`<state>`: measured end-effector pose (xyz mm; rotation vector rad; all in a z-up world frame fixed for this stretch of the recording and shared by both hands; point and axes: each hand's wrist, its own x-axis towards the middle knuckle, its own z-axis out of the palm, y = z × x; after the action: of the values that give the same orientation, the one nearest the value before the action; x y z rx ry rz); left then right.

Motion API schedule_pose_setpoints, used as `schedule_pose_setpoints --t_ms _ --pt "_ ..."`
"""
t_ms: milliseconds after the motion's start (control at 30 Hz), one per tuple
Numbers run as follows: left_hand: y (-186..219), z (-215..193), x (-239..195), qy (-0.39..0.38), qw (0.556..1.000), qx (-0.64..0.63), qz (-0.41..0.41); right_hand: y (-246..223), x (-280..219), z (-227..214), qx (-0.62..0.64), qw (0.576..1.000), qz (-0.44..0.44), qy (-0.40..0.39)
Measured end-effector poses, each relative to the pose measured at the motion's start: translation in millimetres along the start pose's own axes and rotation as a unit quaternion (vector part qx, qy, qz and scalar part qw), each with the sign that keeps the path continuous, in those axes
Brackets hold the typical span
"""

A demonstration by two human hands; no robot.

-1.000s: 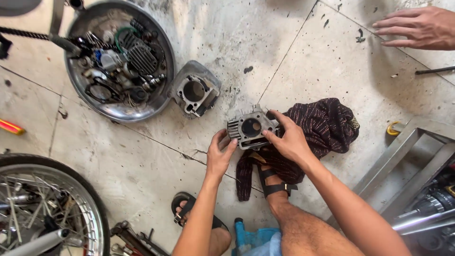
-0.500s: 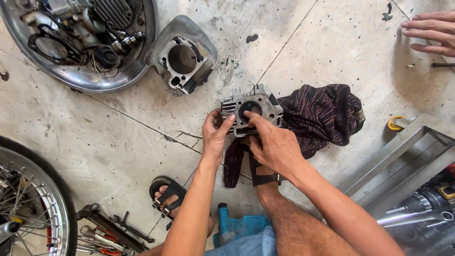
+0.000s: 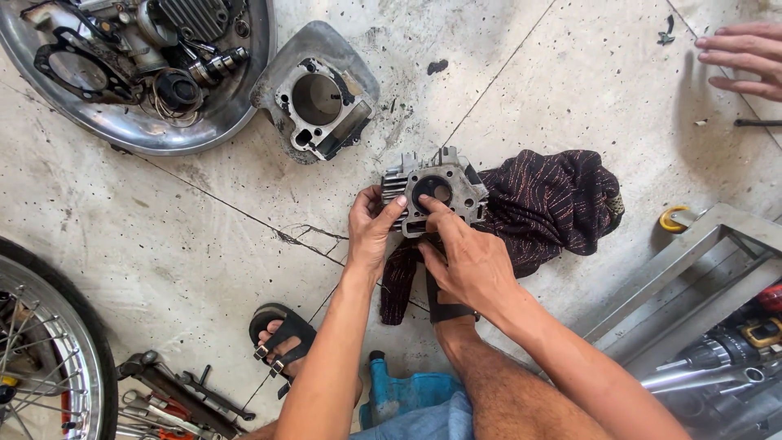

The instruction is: The person removes piston rings from a piston, cleans the piston with a cloth, and attempts to insert the piston into a cylinder block. The person then handles a cylinder head and a small metal pin, placing them on the floor.

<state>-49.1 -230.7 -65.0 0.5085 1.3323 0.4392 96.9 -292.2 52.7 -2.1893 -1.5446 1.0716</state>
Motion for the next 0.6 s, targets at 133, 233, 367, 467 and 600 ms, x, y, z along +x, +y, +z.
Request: schedule_pose_setpoints --t_ms 133,233,367,467,600 --pt "-0.6 -0.7 -1.2 0.001 1.0 -0.008 -0.004 -1.6 -1.3 4.5 0.015 1.0 0.004 0.024" --pt "-3.0 -0.6 -0.7 0.003 1.0 -0.007 -0.002 -1.7 -2.7 8.5 -0.004 0.998 0.002 0.055" --pt "-1.3 -0.6 -1.0 0.005 1.0 0.0 0.003 -4.9 -0.2 5.3 -0.032 0.999 -0.014 -0.009" --pt "4.9 3.0 -2.8 0.002 1.0 -0.009 -0.001 -3.1 -2.7 6.2 -0.001 1.0 -0.003 -0.004" --pt "5.8 2.8 -3.8 0.004 1.0 -0.002 -0.001 -12.7 -2.0 4.7 -0.049 0.997 -0.022 0.05"
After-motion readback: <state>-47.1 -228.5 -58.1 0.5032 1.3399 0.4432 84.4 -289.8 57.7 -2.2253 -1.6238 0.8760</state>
